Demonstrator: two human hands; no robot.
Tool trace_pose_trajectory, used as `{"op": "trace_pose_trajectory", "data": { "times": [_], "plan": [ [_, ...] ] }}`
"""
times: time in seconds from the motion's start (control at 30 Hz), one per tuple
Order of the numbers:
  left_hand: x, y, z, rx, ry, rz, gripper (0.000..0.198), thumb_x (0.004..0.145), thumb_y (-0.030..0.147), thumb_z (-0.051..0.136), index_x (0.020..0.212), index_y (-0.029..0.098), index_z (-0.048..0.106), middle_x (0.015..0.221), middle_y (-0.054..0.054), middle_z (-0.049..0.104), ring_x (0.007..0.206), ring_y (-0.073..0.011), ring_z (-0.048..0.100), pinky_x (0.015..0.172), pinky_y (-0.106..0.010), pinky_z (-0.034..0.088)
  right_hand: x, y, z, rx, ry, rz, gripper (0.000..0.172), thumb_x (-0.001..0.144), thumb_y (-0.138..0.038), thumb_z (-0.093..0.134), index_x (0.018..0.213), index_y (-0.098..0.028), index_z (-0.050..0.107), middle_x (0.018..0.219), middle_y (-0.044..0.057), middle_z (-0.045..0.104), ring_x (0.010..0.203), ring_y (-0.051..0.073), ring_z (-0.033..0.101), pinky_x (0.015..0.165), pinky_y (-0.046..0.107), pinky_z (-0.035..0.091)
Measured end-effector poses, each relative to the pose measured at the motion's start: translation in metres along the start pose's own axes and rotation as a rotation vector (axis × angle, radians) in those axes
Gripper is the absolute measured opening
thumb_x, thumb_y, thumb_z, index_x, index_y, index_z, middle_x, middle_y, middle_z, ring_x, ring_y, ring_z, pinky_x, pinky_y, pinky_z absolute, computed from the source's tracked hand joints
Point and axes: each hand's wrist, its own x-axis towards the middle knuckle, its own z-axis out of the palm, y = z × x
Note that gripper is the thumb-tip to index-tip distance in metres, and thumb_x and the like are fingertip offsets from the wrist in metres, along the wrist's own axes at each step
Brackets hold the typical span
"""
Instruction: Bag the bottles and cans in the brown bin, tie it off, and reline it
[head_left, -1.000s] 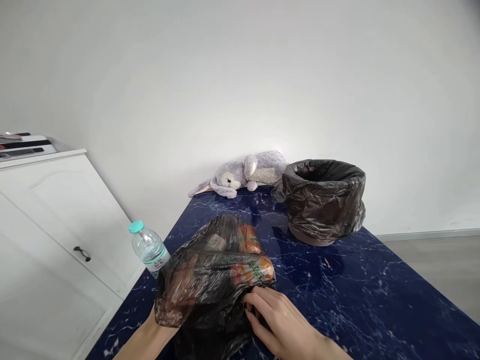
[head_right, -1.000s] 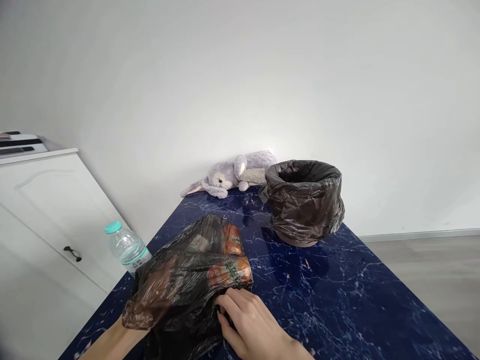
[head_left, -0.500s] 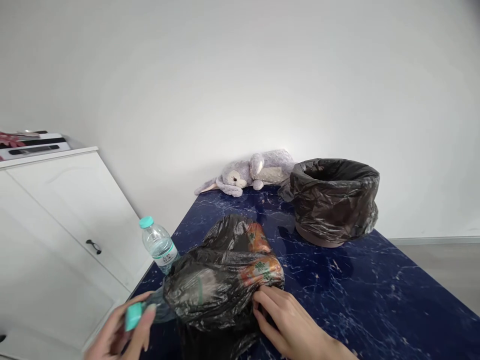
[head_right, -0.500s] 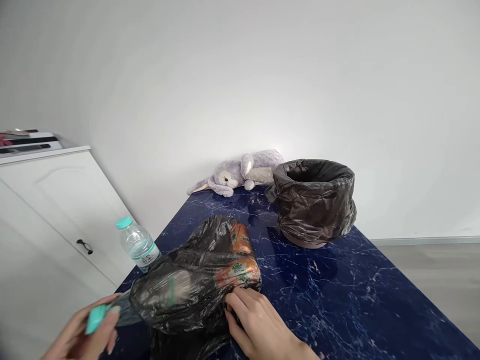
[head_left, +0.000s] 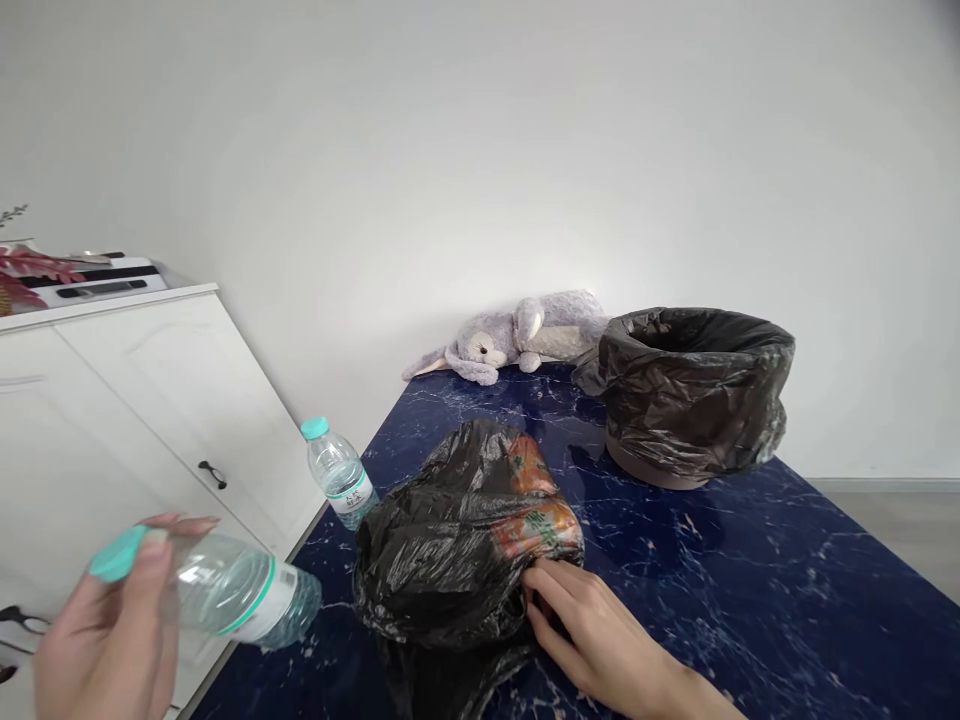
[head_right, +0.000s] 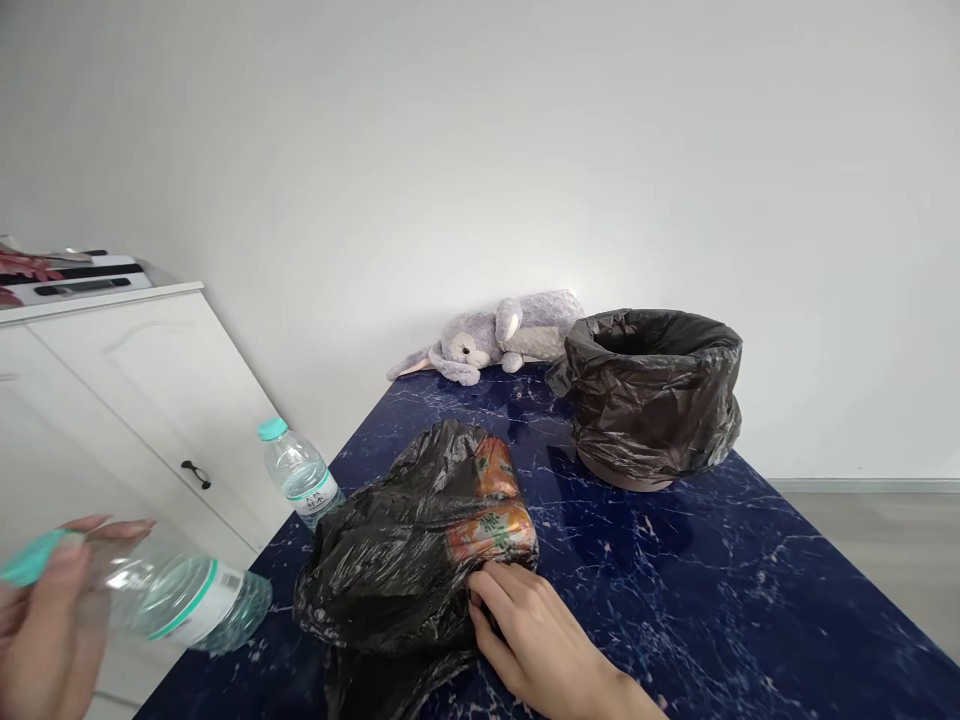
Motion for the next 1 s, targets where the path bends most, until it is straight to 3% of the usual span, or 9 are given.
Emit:
{"op": "trace_pose_trajectory", "data": {
  "times": [0.1,0.27,0.47,0.8,1.0],
  "plan": [
    [0.012,0.002,0.020,-0.264,0.030,-0.142,0.038,0.089,0.060,0.080,0.110,0.028,0.075,0.106,-0.002,0.077,0.114,-0.0285,0.071,0.105,-0.043,0.057,-0.001,0.001,0.000,-0.003,-0.001,-0.003,0.013,0.108,-0.015,0.040,0.103,-0.027,0.039,0.095,0.001,0.060,0.082,0.020,0.060,0.071,0.032,0.045],
    [0.026,-0.004,0.046,-0.267,0.032,-0.164,0.043,0.088,0.055,0.084,0.113,0.021,0.076,0.103,-0.004,0.076,0.109,-0.0252,0.069,0.097,-0.036,0.055,-0.002,0.001,0.001,-0.007,-0.004,0.002,0.012,0.108,-0.015,0.040,0.105,-0.027,0.040,0.096,0.002,0.061,0.083,0.021,0.060,0.072,0.033,0.045],
    [0.034,-0.014,0.068,-0.210,-0.014,-0.152,0.051,0.083,0.064,0.084,0.109,0.021,0.075,0.104,-0.005,0.075,0.109,-0.0236,0.067,0.089,-0.030,0.051,-0.002,0.000,0.000,-0.006,-0.018,0.015,0.012,0.109,-0.016,0.039,0.103,-0.027,0.040,0.095,0.001,0.060,0.080,0.020,0.058,0.068,0.032,0.043],
    [0.027,-0.017,0.072,-0.098,-0.211,-0.135,0.055,0.089,0.071,0.073,0.114,0.022,0.069,0.119,-0.007,0.075,0.118,-0.0278,0.066,0.096,-0.033,0.053,-0.001,0.001,-0.001,-0.011,-0.012,0.001,0.013,0.108,-0.015,0.039,0.103,-0.027,0.039,0.096,0.001,0.060,0.082,0.020,0.059,0.071,0.032,0.044],
    [0.018,-0.029,0.066,-0.038,-0.244,-0.128,0.065,0.088,0.074,0.073,0.130,0.025,0.061,0.135,-0.009,0.071,0.133,-0.0343,0.063,0.117,-0.051,0.048,-0.001,0.002,0.000,-0.013,-0.010,0.003,0.013,0.108,-0.015,0.039,0.102,-0.027,0.039,0.095,0.001,0.060,0.081,0.020,0.059,0.072,0.031,0.043]
  ]
}}
